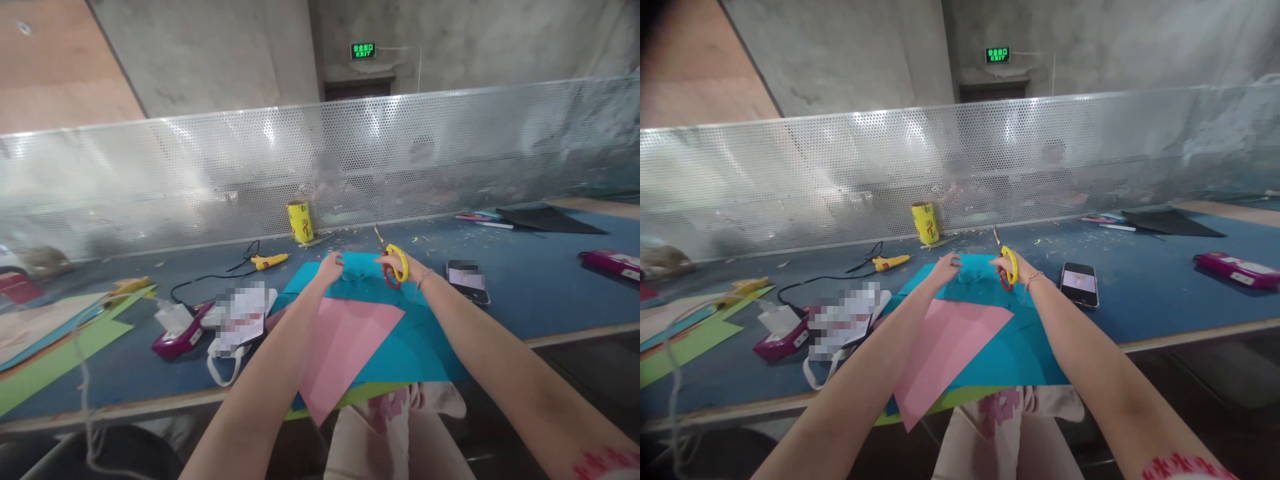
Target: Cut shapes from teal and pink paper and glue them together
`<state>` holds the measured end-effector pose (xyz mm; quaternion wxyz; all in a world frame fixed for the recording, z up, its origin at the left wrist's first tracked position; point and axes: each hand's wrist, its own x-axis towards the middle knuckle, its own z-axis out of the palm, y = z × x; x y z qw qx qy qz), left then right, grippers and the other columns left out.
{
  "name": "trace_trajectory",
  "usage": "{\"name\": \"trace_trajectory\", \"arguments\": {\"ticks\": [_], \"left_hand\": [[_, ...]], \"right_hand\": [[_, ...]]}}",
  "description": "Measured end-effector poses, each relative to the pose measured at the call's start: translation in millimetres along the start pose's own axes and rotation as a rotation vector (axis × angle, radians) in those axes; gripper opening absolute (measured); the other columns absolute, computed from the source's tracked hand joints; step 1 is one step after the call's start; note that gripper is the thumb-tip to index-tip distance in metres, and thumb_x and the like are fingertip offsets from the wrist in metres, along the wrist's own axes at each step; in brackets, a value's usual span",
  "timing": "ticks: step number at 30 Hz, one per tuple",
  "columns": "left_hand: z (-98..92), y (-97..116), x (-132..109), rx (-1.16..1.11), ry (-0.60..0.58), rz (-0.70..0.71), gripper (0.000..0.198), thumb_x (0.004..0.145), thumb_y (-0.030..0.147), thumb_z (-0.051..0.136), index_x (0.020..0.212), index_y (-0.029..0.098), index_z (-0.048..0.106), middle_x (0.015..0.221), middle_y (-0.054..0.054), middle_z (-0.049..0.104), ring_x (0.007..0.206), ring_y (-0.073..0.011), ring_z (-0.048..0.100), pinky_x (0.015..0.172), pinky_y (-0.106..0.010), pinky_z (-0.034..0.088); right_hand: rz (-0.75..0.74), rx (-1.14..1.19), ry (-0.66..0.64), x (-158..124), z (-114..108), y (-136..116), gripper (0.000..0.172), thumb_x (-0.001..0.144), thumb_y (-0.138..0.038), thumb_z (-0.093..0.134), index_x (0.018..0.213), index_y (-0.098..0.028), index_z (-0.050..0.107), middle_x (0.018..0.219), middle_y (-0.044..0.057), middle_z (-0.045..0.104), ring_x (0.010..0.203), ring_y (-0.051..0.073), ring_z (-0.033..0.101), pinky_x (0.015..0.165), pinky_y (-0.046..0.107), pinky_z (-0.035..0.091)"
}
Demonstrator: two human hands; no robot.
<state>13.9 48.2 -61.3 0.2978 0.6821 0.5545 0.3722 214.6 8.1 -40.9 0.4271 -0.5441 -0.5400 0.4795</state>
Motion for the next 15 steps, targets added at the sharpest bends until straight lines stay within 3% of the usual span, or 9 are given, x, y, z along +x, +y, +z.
{"name": "trace_trajectory", "arguments": {"ticks": [9,12,15], "left_hand": [[2.0,6.7,-7.3,-0.302,-0.005,0.147,0.034,0.053,0.003,0.066,0.085,0.012,0.058,0.081,-0.008,0.065,0.074,-0.0159,0.063,0.07,-0.032,0.051],[2.0,10.4,-10.7,-0.326,-0.033,0.173,0.03,0.052,0.002,0.065,0.079,0.013,0.06,0.078,-0.007,0.067,0.075,-0.0164,0.064,0.072,-0.032,0.051],[0.8,10.9,-11.4,-0.248,-0.001,0.176,0.025,0.052,0.002,0.063,0.075,0.013,0.064,0.076,-0.006,0.068,0.077,-0.0173,0.064,0.075,-0.032,0.05]], "right_hand": [[-0.059,-0.573,0.057,-3.7,16.8,-9.3,0.033,0.068,-0.04,0.066,0.052,-0.015,0.053,0.055,0.009,0.065,0.039,0.012,0.052,0.041,0.024,0.04],[-0.118,-0.764,0.085,-3.2,26.8,-9.3,0.025,0.065,-0.034,0.069,0.055,-0.013,0.059,0.065,0.014,0.067,0.062,0.023,0.064,0.053,0.026,0.044],[-0.177,-0.902,0.116,-2.4,31.1,-6.0,0.017,0.065,-0.026,0.07,0.069,-0.01,0.065,0.083,0.021,0.068,0.086,0.031,0.064,0.065,0.027,0.043]]}}
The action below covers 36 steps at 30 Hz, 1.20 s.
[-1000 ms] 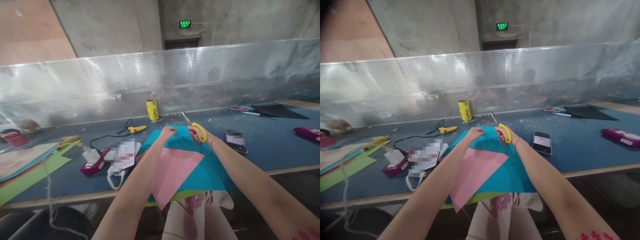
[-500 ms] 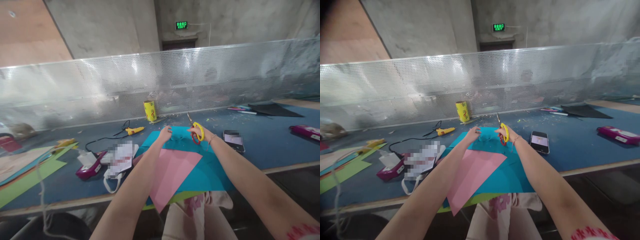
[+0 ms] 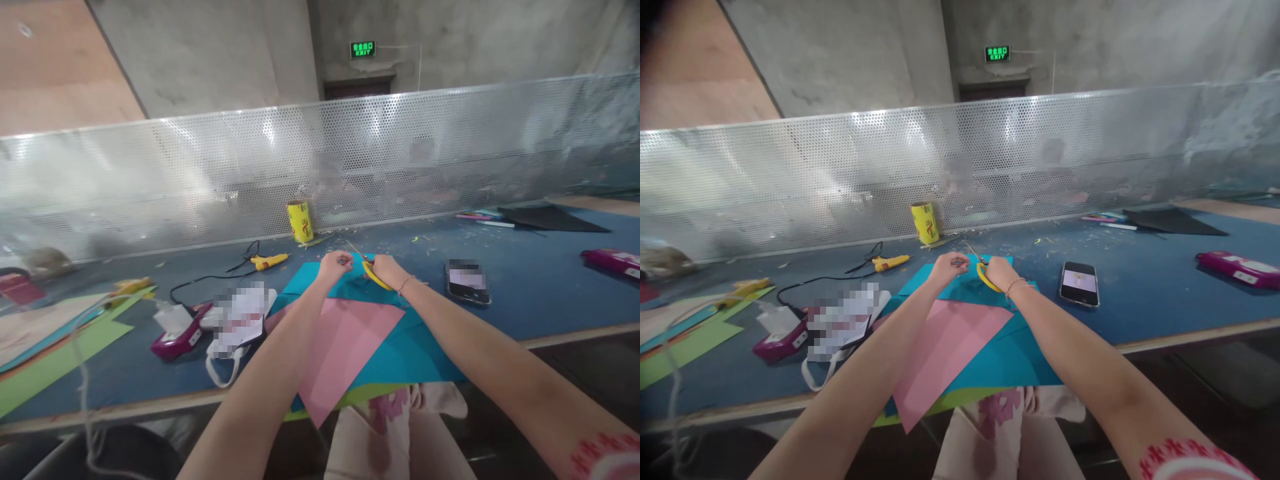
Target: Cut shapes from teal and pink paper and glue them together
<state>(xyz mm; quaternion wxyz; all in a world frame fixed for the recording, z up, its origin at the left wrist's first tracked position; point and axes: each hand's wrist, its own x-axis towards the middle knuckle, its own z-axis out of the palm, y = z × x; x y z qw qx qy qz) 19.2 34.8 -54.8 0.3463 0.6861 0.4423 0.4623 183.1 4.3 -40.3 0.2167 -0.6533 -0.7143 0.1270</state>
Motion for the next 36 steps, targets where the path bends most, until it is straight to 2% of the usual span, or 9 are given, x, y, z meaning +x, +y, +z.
{"name": "trace_trajectory", "arguments": {"ticks": [3,6,10,13,16,19,23,31,36], "left_hand": [[-2.0,-1.7,0.3,0.082,0.058,-0.03,0.024,0.054,0.001,0.06,0.074,0.014,0.067,0.074,-0.005,0.069,0.077,-0.0177,0.063,0.074,-0.03,0.049],[-1.5,-1.5,-0.9,0.062,0.061,-0.063,0.022,0.059,0.004,0.055,0.072,0.014,0.068,0.069,-0.004,0.068,0.072,-0.0163,0.063,0.068,-0.027,0.049],[2.6,6.1,-5.3,-0.239,0.026,-0.231,0.018,0.063,0.005,0.053,0.076,0.012,0.064,0.066,-0.004,0.065,0.065,-0.0136,0.062,0.064,-0.026,0.05],[3.3,12.9,-7.8,-0.484,-0.022,-0.351,0.024,0.061,-0.002,0.053,0.08,0.011,0.06,0.071,-0.007,0.066,0.073,-0.015,0.064,0.069,-0.028,0.052],[1.7,16.7,-8.5,-0.576,-0.041,-0.383,0.03,0.059,-0.006,0.053,0.083,0.011,0.057,0.078,-0.009,0.066,0.081,-0.0174,0.064,0.073,-0.03,0.052],[0.6,17.7,-8.8,-0.529,-0.041,-0.38,0.033,0.058,-0.009,0.051,0.083,0.012,0.055,0.081,-0.009,0.065,0.085,-0.0181,0.064,0.075,-0.031,0.051],[-0.2,16.5,-10.9,-0.455,-0.107,-0.338,0.037,0.058,-0.012,0.051,0.086,0.012,0.054,0.083,-0.007,0.065,0.088,-0.0173,0.063,0.077,-0.031,0.05],[-6.1,14.8,-13.8,-0.34,-0.155,-0.305,0.028,0.058,0.002,0.068,0.079,0.013,0.053,0.061,0.001,0.059,0.063,-0.0142,0.063,0.069,-0.033,0.052],[-6.8,16.5,-9.8,-0.123,-0.152,-0.205,0.014,0.062,0.013,0.067,0.073,0.013,0.058,0.059,0.0,0.06,0.055,-0.0121,0.059,0.061,-0.029,0.051]], "right_hand": [[-0.019,-0.07,0.023,-1.7,2.1,1.9,0.021,0.07,-0.025,0.066,0.082,-0.007,0.066,0.091,0.022,0.067,0.092,0.031,0.063,0.068,0.027,0.043],[-0.041,-0.085,0.035,-4.9,2.2,2.3,0.023,0.072,-0.025,0.064,0.089,-0.009,0.065,0.094,0.02,0.067,0.093,0.029,0.062,0.069,0.026,0.042],[-0.06,-0.051,0.041,-6.7,1.5,1.5,0.02,0.072,-0.022,0.064,0.088,-0.011,0.063,0.093,0.017,0.068,0.093,0.027,0.062,0.069,0.025,0.041],[-0.076,0.01,0.054,-4.4,0.2,4.3,0.021,0.068,-0.019,0.067,0.086,-0.011,0.062,0.092,0.016,0.067,0.092,0.026,0.062,0.069,0.024,0.041],[-0.095,0.1,0.072,0.7,-0.8,10.3,0.025,0.062,-0.018,0.071,0.085,-0.014,0.061,0.089,0.012,0.067,0.088,0.023,0.062,0.067,0.024,0.041],[-0.075,0.207,0.089,5.2,-1.5,15.3,0.026,0.06,-0.019,0.07,0.084,-0.015,0.06,0.069,0.005,0.065,0.071,0.021,0.062,0.058,0.024,0.041],[-0.038,0.351,0.073,4.4,-6.5,16.1,0.02,0.064,-0.022,0.064,0.081,-0.018,0.056,0.041,-0.007,0.046,0.042,0.014,0.051,0.043,0.023,0.035],[-0.025,0.857,-0.028,-4.0,-12.1,15.7,0.032,0.055,-0.027,0.069,0.079,-0.018,0.05,0.04,-0.01,0.043,0.036,0.008,0.04,0.038,0.02,0.029],[-0.027,1.052,-0.134,-5.9,-11.0,17.0,0.037,0.055,-0.028,0.07,0.083,-0.018,0.047,0.04,-0.012,0.039,0.034,0.006,0.035,0.036,0.018,0.023]]}}
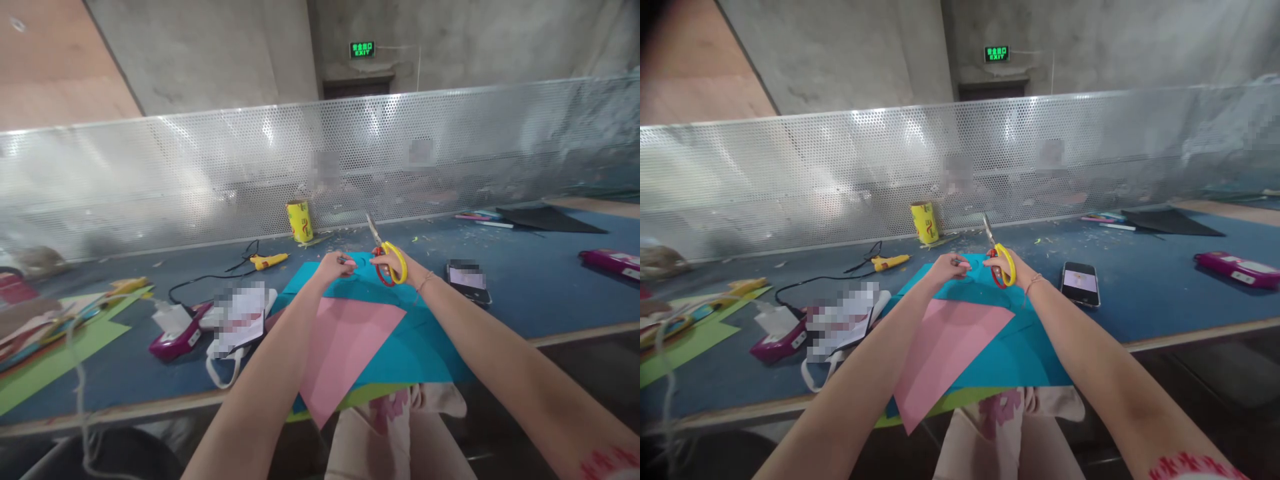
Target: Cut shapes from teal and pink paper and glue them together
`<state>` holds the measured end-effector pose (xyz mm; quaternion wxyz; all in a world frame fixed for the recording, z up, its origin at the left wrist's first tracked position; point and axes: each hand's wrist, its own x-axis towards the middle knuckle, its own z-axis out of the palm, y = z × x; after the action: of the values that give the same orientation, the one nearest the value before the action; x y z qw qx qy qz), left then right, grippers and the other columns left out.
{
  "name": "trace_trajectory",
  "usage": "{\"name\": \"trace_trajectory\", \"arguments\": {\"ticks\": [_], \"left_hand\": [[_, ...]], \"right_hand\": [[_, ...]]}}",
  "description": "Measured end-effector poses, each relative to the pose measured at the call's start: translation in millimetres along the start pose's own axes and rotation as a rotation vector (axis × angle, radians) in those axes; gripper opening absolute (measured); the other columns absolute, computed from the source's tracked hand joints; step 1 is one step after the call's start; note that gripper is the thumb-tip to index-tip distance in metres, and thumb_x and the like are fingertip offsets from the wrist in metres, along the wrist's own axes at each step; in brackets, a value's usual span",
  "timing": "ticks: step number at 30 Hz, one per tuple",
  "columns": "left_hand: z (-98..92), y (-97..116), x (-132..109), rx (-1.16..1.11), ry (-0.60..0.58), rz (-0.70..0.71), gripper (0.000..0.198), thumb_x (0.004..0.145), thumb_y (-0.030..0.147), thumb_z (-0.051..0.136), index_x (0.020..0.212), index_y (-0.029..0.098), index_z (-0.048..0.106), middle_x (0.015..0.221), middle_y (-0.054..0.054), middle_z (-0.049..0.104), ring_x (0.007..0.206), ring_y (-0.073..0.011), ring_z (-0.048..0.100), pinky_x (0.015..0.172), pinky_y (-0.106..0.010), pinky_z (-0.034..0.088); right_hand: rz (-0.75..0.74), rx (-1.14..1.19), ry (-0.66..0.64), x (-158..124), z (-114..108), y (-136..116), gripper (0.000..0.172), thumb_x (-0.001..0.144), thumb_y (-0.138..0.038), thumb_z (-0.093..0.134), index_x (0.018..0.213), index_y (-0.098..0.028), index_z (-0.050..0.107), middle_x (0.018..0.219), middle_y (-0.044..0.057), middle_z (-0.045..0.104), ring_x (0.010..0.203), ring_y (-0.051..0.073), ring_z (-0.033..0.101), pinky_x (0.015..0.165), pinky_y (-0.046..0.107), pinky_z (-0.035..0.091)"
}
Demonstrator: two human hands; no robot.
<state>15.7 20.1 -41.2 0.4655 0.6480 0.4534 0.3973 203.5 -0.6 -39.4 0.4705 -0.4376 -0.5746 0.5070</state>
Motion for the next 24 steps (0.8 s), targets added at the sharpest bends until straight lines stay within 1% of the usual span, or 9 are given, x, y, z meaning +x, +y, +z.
{"name": "trace_trajectory", "arguments": {"ticks": [4,6,8,11,14,16,18,21,24], "left_hand": [[-1.9,-4.8,3.9,0.243,-0.003,0.082,0.007,0.062,0.015,0.063,0.069,0.014,0.062,0.06,-0.002,0.063,0.061,-0.0146,0.06,0.063,-0.027,0.049],[-2.0,-6.8,4.8,0.305,0.022,0.133,0.013,0.059,0.014,0.065,0.072,0.015,0.064,0.069,-0.003,0.066,0.072,-0.0171,0.061,0.069,-0.029,0.048],[-0.3,-6.5,4.9,0.3,0.066,0.183,0.016,0.058,0.016,0.066,0.074,0.018,0.065,0.081,-0.003,0.068,0.085,-0.0192,0.06,0.079,-0.03,0.046],[5.6,-1.4,3.3,0.078,0.042,0.158,0.013,0.065,0.021,0.061,0.076,0.018,0.065,0.086,-0.004,0.067,0.092,-0.0186,0.058,0.085,-0.03,0.043],[12.4,6.2,-1.9,-0.261,-0.059,0.03,0.012,0.07,0.024,0.053,0.073,0.015,0.061,0.073,-0.004,0.063,0.078,-0.0156,0.059,0.079,-0.03,0.046],[15.3,11.2,-6.6,-0.404,-0.123,-0.046,0.009,0.069,0.024,0.053,0.069,0.015,0.057,0.066,-0.002,0.058,0.066,-0.0129,0.056,0.073,-0.03,0.047],[16.4,15.2,-10.7,-0.466,-0.163,-0.064,0.005,0.066,0.02,0.055,0.066,0.016,0.053,0.065,-0.001,0.056,0.061,-0.0102,0.052,0.067,-0.027,0.046],[15.3,19.4,-14.5,-0.452,-0.178,-0.057,0.009,0.064,0.018,0.056,0.065,0.017,0.047,0.07,0.0,0.057,0.06,-0.008,0.05,0.058,-0.022,0.042],[13.9,21.7,-16.9,-0.422,-0.236,-0.028,0.011,0.064,0.019,0.06,0.068,0.017,0.05,0.068,0.001,0.053,0.062,-0.0079,0.05,0.061,-0.022,0.043]], "right_hand": [[0.025,0.094,-0.121,-2.8,-0.7,-3.1,0.039,0.055,-0.026,0.07,0.083,-0.019,0.045,0.042,-0.013,0.038,0.035,0.004,0.033,0.035,0.017,0.021],[0.028,0.116,-0.159,-4.7,-0.2,-5.0,0.039,0.055,-0.025,0.07,0.083,-0.019,0.044,0.043,-0.013,0.038,0.036,0.004,0.033,0.035,0.016,0.02],[0.027,0.131,-0.182,-6.3,1.1,-6.2,0.038,0.055,-0.024,0.07,0.082,-0.02,0.044,0.044,-0.013,0.037,0.036,0.004,0.033,0.035,0.016,0.02],[0.018,0.14,-0.205,-7.4,2.9,-6.2,0.038,0.055,-0.025,0.07,0.082,-0.02,0.044,0.044,-0.013,0.035,0.037,0.004,0.033,0.036,0.017,0.02],[0.014,0.096,-0.191,-6.8,2.0,-4.8,0.039,0.055,-0.025,0.07,0.084,-0.02,0.044,0.044,-0.013,0.035,0.036,0.004,0.033,0.036,0.017,0.021],[0.01,0.045,-0.172,-6.0,0.3,-3.8,0.038,0.055,-0.025,0.069,0.085,-0.02,0.045,0.044,-0.013,0.037,0.036,0.004,0.032,0.035,0.017,0.022],[-0.002,0.01,-0.171,-5.7,-1.3,-3.1,0.038,0.055,-0.025,0.068,0.085,-0.019,0.046,0.046,-0.012,0.041,0.035,0.004,0.033,0.035,0.018,0.023],[-0.015,-0.007,-0.216,-6.0,-1.8,-2.6,0.037,0.056,-0.025,0.067,0.087,-0.018,0.048,0.047,-0.011,0.044,0.036,0.004,0.033,0.035,0.018,0.023],[-0.009,-0.002,-0.248,-6.0,-1.1,-2.1,0.035,0.058,-0.024,0.066,0.088,-0.018,0.049,0.043,-0.011,0.041,0.035,0.005,0.033,0.035,0.019,0.023]]}}
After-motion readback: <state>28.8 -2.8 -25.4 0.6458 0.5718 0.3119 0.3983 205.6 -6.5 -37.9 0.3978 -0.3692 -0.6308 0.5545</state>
